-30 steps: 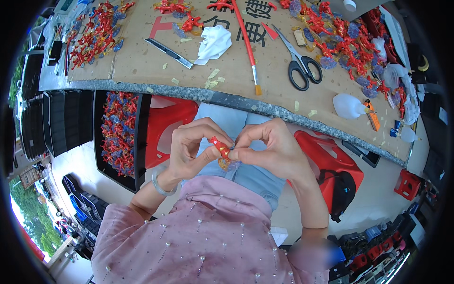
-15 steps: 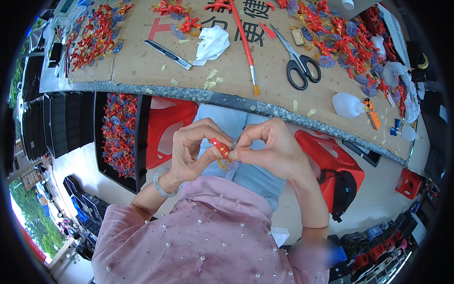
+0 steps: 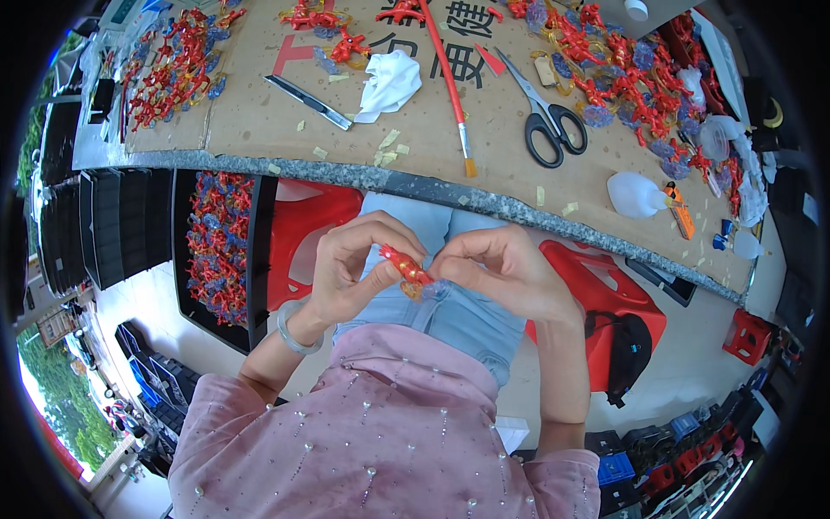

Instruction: The person applies glue from a bottle to small red and purple plastic decorative pieces, then joins them together by hand.

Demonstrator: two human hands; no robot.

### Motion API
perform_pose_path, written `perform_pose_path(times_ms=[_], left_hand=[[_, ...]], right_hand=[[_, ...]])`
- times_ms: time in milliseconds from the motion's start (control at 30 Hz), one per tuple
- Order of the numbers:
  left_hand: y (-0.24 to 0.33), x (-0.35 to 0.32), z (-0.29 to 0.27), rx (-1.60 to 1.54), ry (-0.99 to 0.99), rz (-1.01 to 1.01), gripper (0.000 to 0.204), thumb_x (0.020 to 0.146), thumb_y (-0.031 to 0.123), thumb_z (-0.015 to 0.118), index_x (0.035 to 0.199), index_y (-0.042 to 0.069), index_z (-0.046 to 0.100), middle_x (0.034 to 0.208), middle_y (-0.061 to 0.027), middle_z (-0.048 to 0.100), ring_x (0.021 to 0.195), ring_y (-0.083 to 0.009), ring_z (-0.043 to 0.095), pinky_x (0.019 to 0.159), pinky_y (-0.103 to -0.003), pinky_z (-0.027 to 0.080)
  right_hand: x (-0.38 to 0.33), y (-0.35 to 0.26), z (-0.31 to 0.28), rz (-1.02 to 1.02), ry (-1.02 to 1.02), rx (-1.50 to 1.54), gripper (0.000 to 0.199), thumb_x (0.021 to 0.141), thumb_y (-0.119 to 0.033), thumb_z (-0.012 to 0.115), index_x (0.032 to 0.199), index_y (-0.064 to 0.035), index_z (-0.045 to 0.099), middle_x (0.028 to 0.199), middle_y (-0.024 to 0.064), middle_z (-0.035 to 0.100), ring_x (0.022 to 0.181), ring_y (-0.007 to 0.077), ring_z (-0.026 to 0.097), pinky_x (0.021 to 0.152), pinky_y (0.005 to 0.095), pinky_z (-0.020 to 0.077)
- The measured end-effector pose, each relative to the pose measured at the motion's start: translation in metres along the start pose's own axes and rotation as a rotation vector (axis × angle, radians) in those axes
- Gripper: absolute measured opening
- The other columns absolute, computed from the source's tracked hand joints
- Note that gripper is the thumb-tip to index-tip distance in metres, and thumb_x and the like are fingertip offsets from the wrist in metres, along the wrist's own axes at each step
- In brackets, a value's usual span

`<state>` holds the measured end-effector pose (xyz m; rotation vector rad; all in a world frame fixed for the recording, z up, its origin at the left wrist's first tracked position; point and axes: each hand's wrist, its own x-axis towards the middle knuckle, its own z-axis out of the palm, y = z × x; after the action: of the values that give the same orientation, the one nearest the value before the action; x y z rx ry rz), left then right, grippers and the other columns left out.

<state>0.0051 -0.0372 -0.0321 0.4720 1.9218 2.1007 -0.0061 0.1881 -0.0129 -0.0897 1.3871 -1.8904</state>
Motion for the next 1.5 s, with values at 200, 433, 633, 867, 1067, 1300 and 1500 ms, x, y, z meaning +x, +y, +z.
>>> perform_pose_path(times_ms=[200,433,633,867,1067,1300,1500], left_hand=[[-0.002,0.006,0.004,0.085,0.134,0.075,0.015,0.078,0.007,0.072,0.092,0.002,0.067,0.093,-0.0099,0.067,0.085,-0.021,0.062,0.076,-0.032,0.048],[0.02,0.015,-0.009,0.481,-0.068,0.285,0.031,0.069,-0.004,0.071,0.098,0.004,0.068,0.097,-0.0084,0.064,0.083,-0.0209,0.063,0.068,-0.027,0.05],[0.021,0.018,-0.007,0.504,-0.098,0.26,0.031,0.071,-0.005,0.069,0.101,0.004,0.068,0.093,-0.0074,0.064,0.077,-0.0187,0.064,0.064,-0.029,0.053],[0.031,0.013,-0.007,0.548,-0.075,0.158,0.029,0.069,-0.003,0.067,0.097,0.004,0.07,0.078,-0.0046,0.062,0.062,-0.0145,0.06,0.052,-0.025,0.048],[0.028,0.008,-0.004,0.524,0.0,0.149,0.028,0.066,-0.004,0.066,0.093,0.004,0.071,0.073,-0.0039,0.061,0.056,-0.0127,0.056,0.048,-0.024,0.044],[0.014,0.004,-0.006,0.299,0.016,0.071,0.024,0.071,-0.003,0.065,0.095,-0.001,0.067,0.078,-0.0079,0.061,0.056,-0.0122,0.056,0.048,-0.025,0.044],[0.017,0.003,0.002,-0.381,0.121,-0.372,0.014,0.078,-0.006,0.061,0.092,-0.007,0.063,0.081,-0.0078,0.065,0.061,-0.0081,0.056,0.05,-0.022,0.043]], right_hand=[[-0.001,0.016,0.023,-0.271,0.249,0.068,0.019,0.079,0.004,0.07,0.097,0.0056,0.065,0.098,0.0089,0.065,0.09,0.0134,0.061,0.073,0.0274,0.0511],[0.001,0.021,0.008,-0.419,0.237,-0.181,0.022,0.075,0.007,0.071,0.096,0.0058,0.065,0.092,0.0096,0.065,0.086,0.0144,0.063,0.072,0.0259,0.0516],[0.005,0.016,0.007,-0.342,0.297,-0.167,0.024,0.074,0.008,0.073,0.094,0.0038,0.061,0.09,0.0085,0.065,0.079,0.0138,0.063,0.07,0.0254,0.052],[0.013,0.013,0.009,-0.241,0.29,0.089,0.04,0.074,0.011,0.072,0.103,-0.0014,0.048,0.086,0.0098,0.063,0.076,0.0132,0.064,0.068,0.0241,0.0531],[0.017,0.013,0.009,-0.191,0.243,0.135,0.042,0.073,0.009,0.074,0.105,-0.0017,0.048,0.086,0.0091,0.065,0.074,0.0124,0.064,0.069,0.023,0.0527],[0.019,0.02,0.007,-0.24,0.216,0.168,0.042,0.076,0.0,0.077,0.108,-0.0018,0.049,0.086,0.0076,0.066,0.074,0.0107,0.064,0.068,0.021,0.0514],[0.023,0.015,0.017,-0.235,0.246,0.196,0.034,0.082,-0.011,0.074,0.105,-0.0006,0.052,0.081,0.0048,0.064,0.069,0.0089,0.06,0.062,0.0204,0.0477]])
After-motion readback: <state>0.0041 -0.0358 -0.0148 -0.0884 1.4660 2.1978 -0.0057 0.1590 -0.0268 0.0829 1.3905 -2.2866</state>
